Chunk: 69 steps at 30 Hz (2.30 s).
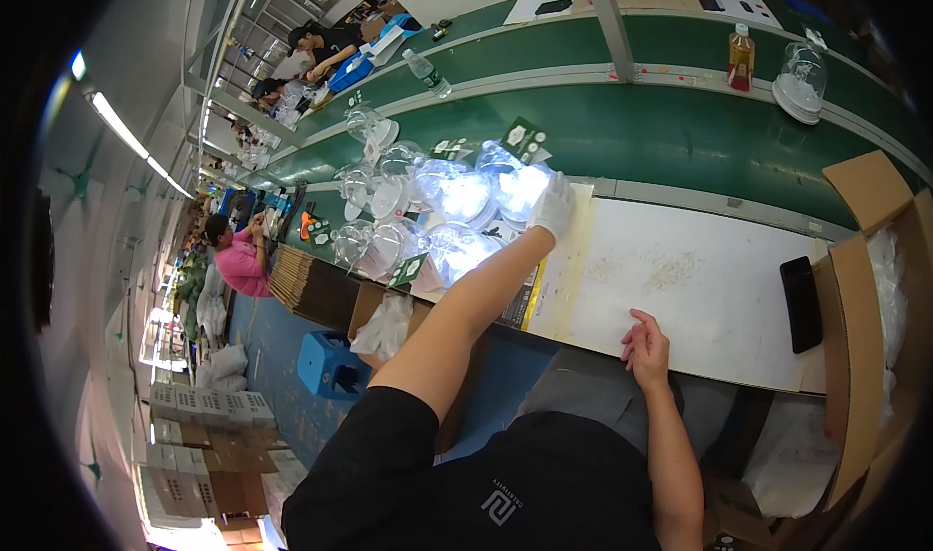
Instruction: Assembling and testing LED light fixtures on a production line.
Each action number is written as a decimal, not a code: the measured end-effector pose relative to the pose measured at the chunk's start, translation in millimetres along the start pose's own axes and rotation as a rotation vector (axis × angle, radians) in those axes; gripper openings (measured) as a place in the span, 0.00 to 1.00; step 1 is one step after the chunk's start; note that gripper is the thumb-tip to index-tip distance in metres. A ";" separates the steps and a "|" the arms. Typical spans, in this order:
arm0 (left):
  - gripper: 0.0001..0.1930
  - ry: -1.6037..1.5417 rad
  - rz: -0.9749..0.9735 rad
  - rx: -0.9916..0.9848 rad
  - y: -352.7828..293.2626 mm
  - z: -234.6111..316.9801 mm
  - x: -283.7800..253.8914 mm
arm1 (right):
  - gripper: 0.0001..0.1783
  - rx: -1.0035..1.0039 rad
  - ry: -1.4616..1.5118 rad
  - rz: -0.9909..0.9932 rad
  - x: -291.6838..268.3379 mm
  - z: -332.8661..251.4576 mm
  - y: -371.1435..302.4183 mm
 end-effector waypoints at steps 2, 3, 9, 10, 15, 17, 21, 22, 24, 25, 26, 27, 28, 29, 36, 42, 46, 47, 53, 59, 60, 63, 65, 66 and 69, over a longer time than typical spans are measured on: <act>0.28 -0.063 -0.050 0.026 -6.2 -3.3 2.5 | 0.20 0.008 -0.003 0.027 -3.7 1.3 -0.4; 0.28 -0.098 -0.077 0.018 -12.4 -10.9 9.2 | 0.20 0.002 0.000 0.010 1.0 0.0 1.4; 0.25 -0.305 -0.011 0.001 -33.7 -18.1 -50.8 | 0.19 0.020 0.012 0.033 -10.5 3.2 -0.5; 0.23 -0.448 -0.038 0.018 -42.1 -16.9 -67.8 | 0.19 0.023 0.007 0.046 -14.1 3.2 -2.0; 0.16 -0.795 0.383 -0.063 -88.8 -30.1 -113.6 | 0.17 0.027 -0.055 -0.014 4.3 0.6 3.5; 0.13 -1.047 0.322 -0.002 -107.9 -60.5 -158.0 | 0.17 0.040 -0.050 0.030 -7.0 4.1 2.2; 0.09 -1.145 0.763 -0.303 -155.7 -229.2 -166.0 | 0.17 0.052 -0.070 0.019 -5.6 4.6 2.9; 0.10 -1.110 0.838 -0.425 -167.3 -278.9 -140.5 | 0.17 0.056 -0.073 0.015 -2.6 5.3 3.7; 0.15 -0.948 0.614 -0.667 -169.0 -364.6 -84.7 | 0.16 0.053 -0.081 0.031 -0.8 7.7 2.4; 0.16 -0.896 0.484 -0.719 -167.3 -395.8 -45.1 | 0.16 0.062 -0.116 0.027 1.9 9.4 1.7; 0.18 -0.770 0.204 -0.720 -153.5 -413.0 -9.2 | 0.16 0.073 -0.155 0.037 0.1 10.0 0.9; 0.18 -0.778 0.196 -0.719 -147.9 -428.0 20.4 | 0.15 0.085 -0.186 0.046 -1.4 11.8 0.0; 0.20 -0.745 0.051 -0.730 -145.3 -437.3 65.7 | 0.15 0.087 -0.181 0.051 0.1 11.7 0.2; 0.22 -0.713 -0.093 -0.734 -142.0 -441.3 107.4 | 0.15 0.090 -0.179 0.059 1.2 11.0 -0.3; 0.25 -0.843 -0.192 -0.623 -98.7 -428.0 227.0 | 0.13 0.138 -0.225 0.125 -5.8 18.0 -6.4; 0.22 -0.676 -0.214 -0.634 -95.0 -434.0 242.9 | 0.13 0.141 -0.263 0.149 -7.1 19.5 -7.2; 0.21 -0.685 -0.208 -0.708 -102.2 -423.8 235.5 | 0.13 0.112 -0.260 0.161 -7.2 16.8 -7.1; 0.21 -0.706 -0.189 -0.749 -108.1 -424.7 233.0 | 0.13 0.113 -0.257 0.158 -7.3 17.6 -6.9; 0.20 -0.757 -0.190 -0.793 -128.0 -416.3 212.9 | 0.14 0.091 -0.261 0.151 -8.4 18.5 -7.3; 0.20 -0.749 -0.217 -0.818 -157.6 -421.4 223.6 | 0.15 0.058 -0.274 0.108 -4.0 16.9 -5.5; 0.20 -0.746 -0.215 -0.819 -163.0 -422.6 226.5 | 0.14 0.069 -0.260 0.116 -4.3 17.4 -5.6; 0.21 -0.756 -0.252 -0.812 -173.8 -414.5 231.7 | 0.13 0.080 -0.246 0.131 -5.3 17.3 -7.3; 0.23 -0.766 -0.239 -0.847 -180.8 -414.5 229.6 | 0.13 0.073 -0.241 0.132 -5.0 16.9 -6.0; 0.23 -0.764 -0.238 -0.848 -183.5 -415.3 228.0 | 0.13 0.075 -0.238 0.130 -5.1 17.4 -5.5; 0.24 -0.716 -0.298 -0.835 -188.6 -414.0 216.2 | 0.13 0.074 -0.237 0.132 -4.8 18.1 -5.2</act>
Point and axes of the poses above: each hand's wrist, its own y-axis towards the middle knuckle, its own x-axis out of the palm, z = x × y, the point moved 8 cm from there along y, towards the middle knuckle
